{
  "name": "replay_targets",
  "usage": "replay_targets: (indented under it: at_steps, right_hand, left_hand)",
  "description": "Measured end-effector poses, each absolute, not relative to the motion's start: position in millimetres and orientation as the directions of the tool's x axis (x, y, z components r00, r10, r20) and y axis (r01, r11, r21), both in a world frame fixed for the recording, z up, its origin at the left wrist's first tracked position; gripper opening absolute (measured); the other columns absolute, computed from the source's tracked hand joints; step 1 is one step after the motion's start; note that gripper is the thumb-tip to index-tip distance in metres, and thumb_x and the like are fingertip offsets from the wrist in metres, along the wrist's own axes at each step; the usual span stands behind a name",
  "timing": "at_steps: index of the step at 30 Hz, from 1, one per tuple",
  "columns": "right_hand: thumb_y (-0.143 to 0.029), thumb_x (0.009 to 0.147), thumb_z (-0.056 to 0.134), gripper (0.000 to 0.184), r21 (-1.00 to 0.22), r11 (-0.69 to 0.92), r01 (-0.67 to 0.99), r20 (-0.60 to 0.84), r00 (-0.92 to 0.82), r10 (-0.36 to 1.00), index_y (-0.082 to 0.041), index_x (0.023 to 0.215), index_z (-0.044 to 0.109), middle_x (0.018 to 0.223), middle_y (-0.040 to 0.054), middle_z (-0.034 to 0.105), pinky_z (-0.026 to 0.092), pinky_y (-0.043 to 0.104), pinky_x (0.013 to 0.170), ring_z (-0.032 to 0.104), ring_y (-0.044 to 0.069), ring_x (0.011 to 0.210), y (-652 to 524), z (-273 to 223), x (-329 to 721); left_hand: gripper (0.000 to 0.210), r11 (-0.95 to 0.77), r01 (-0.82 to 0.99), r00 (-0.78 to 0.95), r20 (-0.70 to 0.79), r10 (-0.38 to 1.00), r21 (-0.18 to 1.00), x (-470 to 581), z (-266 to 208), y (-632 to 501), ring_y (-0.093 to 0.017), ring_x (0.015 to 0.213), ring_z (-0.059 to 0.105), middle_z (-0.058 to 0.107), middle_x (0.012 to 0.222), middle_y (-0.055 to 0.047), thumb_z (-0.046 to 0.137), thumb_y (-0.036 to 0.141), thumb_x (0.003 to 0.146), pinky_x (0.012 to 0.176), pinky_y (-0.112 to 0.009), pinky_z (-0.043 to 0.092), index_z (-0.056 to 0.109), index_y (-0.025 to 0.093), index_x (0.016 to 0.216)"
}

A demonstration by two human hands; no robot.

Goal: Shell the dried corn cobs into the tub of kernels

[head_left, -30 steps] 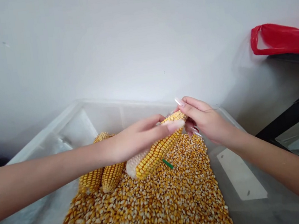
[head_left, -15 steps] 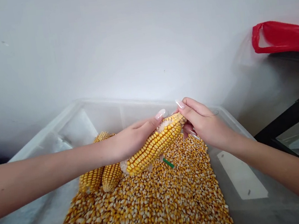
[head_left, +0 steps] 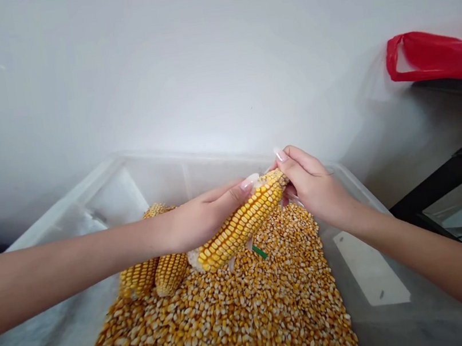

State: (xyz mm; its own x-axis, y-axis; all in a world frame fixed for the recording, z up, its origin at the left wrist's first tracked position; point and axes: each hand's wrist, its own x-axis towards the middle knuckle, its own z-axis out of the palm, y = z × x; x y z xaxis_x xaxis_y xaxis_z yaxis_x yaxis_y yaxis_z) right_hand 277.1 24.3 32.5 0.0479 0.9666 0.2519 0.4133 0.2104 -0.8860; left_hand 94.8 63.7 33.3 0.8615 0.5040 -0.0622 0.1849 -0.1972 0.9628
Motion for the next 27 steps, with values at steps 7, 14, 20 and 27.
replay_targets:
  at_steps: [7,14,20,27]
  right_hand:
    - [-0.05,0.084,0.042,0.033,-0.941,0.267,0.207,0.3,0.147,0.943,-0.02,0.072,0.043,0.051,-0.0057,0.037,0.037,0.02,0.04,0.037,0.006,0.04,32,32,282]
    - [-0.053,0.083,0.041,0.033,-0.987,0.153,-0.051,0.151,0.039,0.988,-0.021,0.086,0.047,0.051,-0.0062,0.043,0.049,0.027,0.054,0.043,0.008,0.041,40,34,286]
    - [-0.055,0.082,0.042,0.039,-0.993,0.099,0.06,0.074,-0.329,0.941,-0.019,0.093,0.05,0.065,0.0013,0.058,0.051,0.031,0.061,0.058,0.014,0.059,34,36,286]
    - [-0.049,0.069,0.064,0.035,-0.899,0.223,0.376,0.084,-0.351,0.933,-0.016,0.074,0.053,0.07,0.0011,0.058,0.046,0.025,0.06,0.055,0.011,0.065,41,42,303]
  left_hand:
    - [0.071,0.27,0.034,0.874,-0.16,0.46,0.962,94,34,79,-0.019,0.074,0.063,0.068,0.085,-0.007,0.021,0.066,0.08,0.058,-0.026,0.048,0.044,0.016,0.126]
    - [0.057,-0.083,-0.233,0.677,0.223,0.701,0.969,91,43,93,-0.025,0.092,0.06,0.065,0.101,-0.012,0.04,0.057,0.08,0.075,-0.033,0.047,0.056,0.012,0.111]
    - [0.033,-0.239,-0.135,0.675,0.266,0.688,0.962,96,36,89,-0.024,0.11,0.05,0.056,0.12,-0.01,0.053,0.029,0.08,0.091,-0.038,0.041,0.057,0.016,0.11]
    - [0.035,-0.093,-0.179,0.779,0.199,0.594,0.979,95,33,85,-0.026,0.103,0.055,0.063,0.105,-0.012,0.056,0.027,0.078,0.09,-0.04,0.042,0.057,0.011,0.109]
